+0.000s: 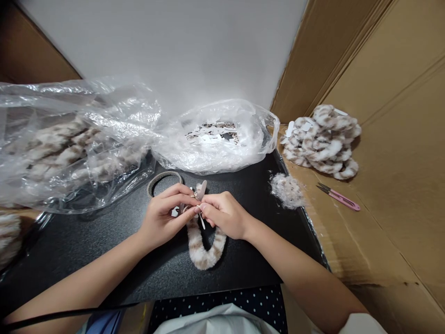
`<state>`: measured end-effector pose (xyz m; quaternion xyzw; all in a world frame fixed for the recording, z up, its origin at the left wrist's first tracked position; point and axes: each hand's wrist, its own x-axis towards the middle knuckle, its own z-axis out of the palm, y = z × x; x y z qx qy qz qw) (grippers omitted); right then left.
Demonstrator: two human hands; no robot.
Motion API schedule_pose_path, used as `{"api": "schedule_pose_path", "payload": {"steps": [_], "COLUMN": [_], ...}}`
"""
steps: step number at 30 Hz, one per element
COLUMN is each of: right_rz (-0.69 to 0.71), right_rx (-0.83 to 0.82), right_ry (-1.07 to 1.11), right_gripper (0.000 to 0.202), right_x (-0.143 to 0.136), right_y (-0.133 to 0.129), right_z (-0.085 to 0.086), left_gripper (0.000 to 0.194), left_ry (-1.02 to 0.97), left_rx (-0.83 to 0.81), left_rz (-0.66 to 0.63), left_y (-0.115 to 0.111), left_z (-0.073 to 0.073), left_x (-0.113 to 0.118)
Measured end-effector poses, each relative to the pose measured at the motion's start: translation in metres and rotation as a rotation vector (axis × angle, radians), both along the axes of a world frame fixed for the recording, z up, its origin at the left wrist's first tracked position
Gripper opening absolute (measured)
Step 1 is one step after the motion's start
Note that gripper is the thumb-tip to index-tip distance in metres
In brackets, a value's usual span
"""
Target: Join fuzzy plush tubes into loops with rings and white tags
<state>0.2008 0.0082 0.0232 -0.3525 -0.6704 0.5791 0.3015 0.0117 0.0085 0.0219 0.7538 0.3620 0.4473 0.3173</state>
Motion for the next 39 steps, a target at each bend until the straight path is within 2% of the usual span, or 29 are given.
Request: {"api": "schedule_pose_path", "payload": {"steps": [5, 11, 14, 23, 27, 34, 39], "right_rz": [-0.073, -0.163, -0.167, -0.153, -0.114, -0.103, -0.103], "right_rx": [0.055, 0.085, 0.121, 0.175, 0.170, 0.169, 0.162], "right_ry": [0.004, -0.025, -0.071, -0.104, -0.092, -0.084, -0.049], "right_gripper": [0.039, 0.035, 0.032, 0.032, 0.030, 0.031, 0.026], "right_x": [0.000, 0.002, 0.001, -0.003, -0.006, -0.006, -0.007], "right_y": [0.001, 0.003, 0.003, 0.002, 0.000, -0.002, -0.002], "right_z": [-0.001, -0.001, 0.001, 0.002, 0.001, 0.001, 0.001], "left_gripper": [0.008, 0.021, 0.026, 0.025, 0.022, 0.022, 0.025], "left_ry": [-0.102, -0.437, -0.482, -0.514, -0.478, -0.318, -0.300], "left_rx": [-0.164, -0.587, -0.643, -0.651, -0.589, -0.359, -0.354], "left_rz": [-0.060, -0.123, -0.140, -0.123, -0.124, -0.148, -0.198], "left_y": [0.001, 0.001, 0.001, -0.001, -0.002, 0.001, 0.006], "left_z": [-0.002, -0.004, -0.003, -0.002, 0.001, -0.001, -0.002], "left_x": [0.001, 0.004, 0.006, 0.008, 0.009, 0.004, -0.001]}}
